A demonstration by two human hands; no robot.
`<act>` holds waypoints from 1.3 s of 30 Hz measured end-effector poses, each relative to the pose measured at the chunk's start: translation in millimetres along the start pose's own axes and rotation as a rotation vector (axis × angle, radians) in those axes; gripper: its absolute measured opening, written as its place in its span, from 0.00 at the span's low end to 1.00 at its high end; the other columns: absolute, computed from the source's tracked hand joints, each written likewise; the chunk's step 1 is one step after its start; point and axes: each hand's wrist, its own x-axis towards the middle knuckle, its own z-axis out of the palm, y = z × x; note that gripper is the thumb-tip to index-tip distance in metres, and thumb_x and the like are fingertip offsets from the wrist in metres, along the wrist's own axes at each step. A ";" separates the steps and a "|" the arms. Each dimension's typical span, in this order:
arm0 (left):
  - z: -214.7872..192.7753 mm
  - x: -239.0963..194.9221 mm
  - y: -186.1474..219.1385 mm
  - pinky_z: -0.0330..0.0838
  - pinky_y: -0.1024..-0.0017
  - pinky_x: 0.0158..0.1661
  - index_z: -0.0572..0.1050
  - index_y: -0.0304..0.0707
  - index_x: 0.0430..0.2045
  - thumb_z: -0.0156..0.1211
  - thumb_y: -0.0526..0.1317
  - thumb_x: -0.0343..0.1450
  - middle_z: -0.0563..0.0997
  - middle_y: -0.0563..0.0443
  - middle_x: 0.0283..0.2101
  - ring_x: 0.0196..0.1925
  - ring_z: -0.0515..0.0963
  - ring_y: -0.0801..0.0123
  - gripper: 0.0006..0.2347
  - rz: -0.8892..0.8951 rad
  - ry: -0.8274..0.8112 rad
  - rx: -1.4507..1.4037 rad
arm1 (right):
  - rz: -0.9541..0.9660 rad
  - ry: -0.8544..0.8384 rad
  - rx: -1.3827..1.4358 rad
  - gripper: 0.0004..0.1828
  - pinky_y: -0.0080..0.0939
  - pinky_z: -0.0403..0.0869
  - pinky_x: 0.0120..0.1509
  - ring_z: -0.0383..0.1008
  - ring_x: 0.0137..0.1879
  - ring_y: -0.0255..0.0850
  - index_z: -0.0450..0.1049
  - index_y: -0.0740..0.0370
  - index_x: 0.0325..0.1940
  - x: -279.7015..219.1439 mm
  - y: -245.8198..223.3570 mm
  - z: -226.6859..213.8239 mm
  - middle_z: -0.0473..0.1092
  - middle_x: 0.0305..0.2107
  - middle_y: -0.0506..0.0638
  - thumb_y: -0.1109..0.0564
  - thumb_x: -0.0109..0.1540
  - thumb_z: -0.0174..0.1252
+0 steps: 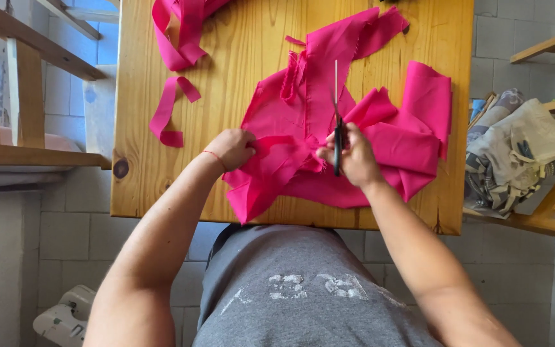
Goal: Cutting out patterns from pink fabric using scissors on a wooden table
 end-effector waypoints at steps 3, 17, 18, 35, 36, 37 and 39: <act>-32.1 -9.9 27.6 0.83 0.40 0.62 0.90 0.44 0.51 0.69 0.47 0.78 0.92 0.34 0.49 0.59 0.91 0.31 0.12 0.003 -0.023 -0.040 | 0.061 -0.313 0.421 0.26 0.49 0.85 0.59 0.87 0.55 0.48 0.81 0.65 0.58 -44.9 -43.3 -7.7 0.84 0.43 0.57 0.54 0.60 0.80; -67.1 -24.9 63.3 0.90 0.75 0.42 0.84 0.34 0.65 0.65 0.29 0.82 0.95 0.49 0.48 0.44 0.94 0.75 0.15 0.185 -0.164 -1.117 | 0.104 -0.845 0.443 0.44 0.48 0.87 0.42 0.91 0.51 0.49 0.84 0.66 0.55 -92.4 10.6 7.0 0.86 0.42 0.59 0.21 0.63 0.76; -67.4 -24.3 63.2 0.91 0.74 0.42 0.82 0.34 0.68 0.65 0.28 0.82 0.95 0.48 0.49 0.44 0.94 0.74 0.17 0.206 -0.188 -1.092 | 0.078 -0.808 0.462 0.42 0.49 0.88 0.43 0.91 0.49 0.50 0.84 0.67 0.55 -88.4 8.6 10.5 0.86 0.40 0.59 0.25 0.63 0.78; -70.1 -29.6 79.2 0.90 0.75 0.32 0.85 0.34 0.62 0.73 0.30 0.79 0.94 0.45 0.38 0.32 0.93 0.72 0.15 0.239 -0.340 -1.147 | 0.116 -0.623 0.530 0.29 0.43 0.88 0.35 0.90 0.28 0.46 0.86 0.71 0.41 -87.9 24.1 39.9 0.82 0.22 0.56 0.44 0.57 0.90; -70.6 -28.4 78.4 0.90 0.75 0.32 0.85 0.34 0.62 0.74 0.30 0.79 0.94 0.44 0.38 0.31 0.93 0.72 0.15 0.238 -0.348 -1.148 | 0.136 -0.605 0.540 0.28 0.43 0.87 0.32 0.89 0.26 0.46 0.85 0.71 0.40 -89.2 23.8 39.6 0.81 0.20 0.58 0.45 0.56 0.91; -71.0 -26.5 77.9 0.90 0.75 0.31 0.85 0.34 0.61 0.75 0.30 0.78 0.94 0.44 0.37 0.31 0.93 0.71 0.15 0.239 -0.357 -1.150 | 0.157 -0.585 0.548 0.27 0.43 0.86 0.29 0.88 0.23 0.47 0.85 0.71 0.38 -90.3 23.6 38.6 0.80 0.19 0.59 0.47 0.56 0.91; -77.4 -29.1 80.9 0.90 0.74 0.32 0.85 0.33 0.62 0.76 0.30 0.77 0.94 0.44 0.37 0.30 0.93 0.71 0.16 0.239 -0.356 -1.145 | 0.159 -0.577 0.559 0.25 0.41 0.85 0.27 0.87 0.22 0.46 0.84 0.71 0.37 -91.6 25.8 39.3 0.79 0.17 0.59 0.49 0.57 0.91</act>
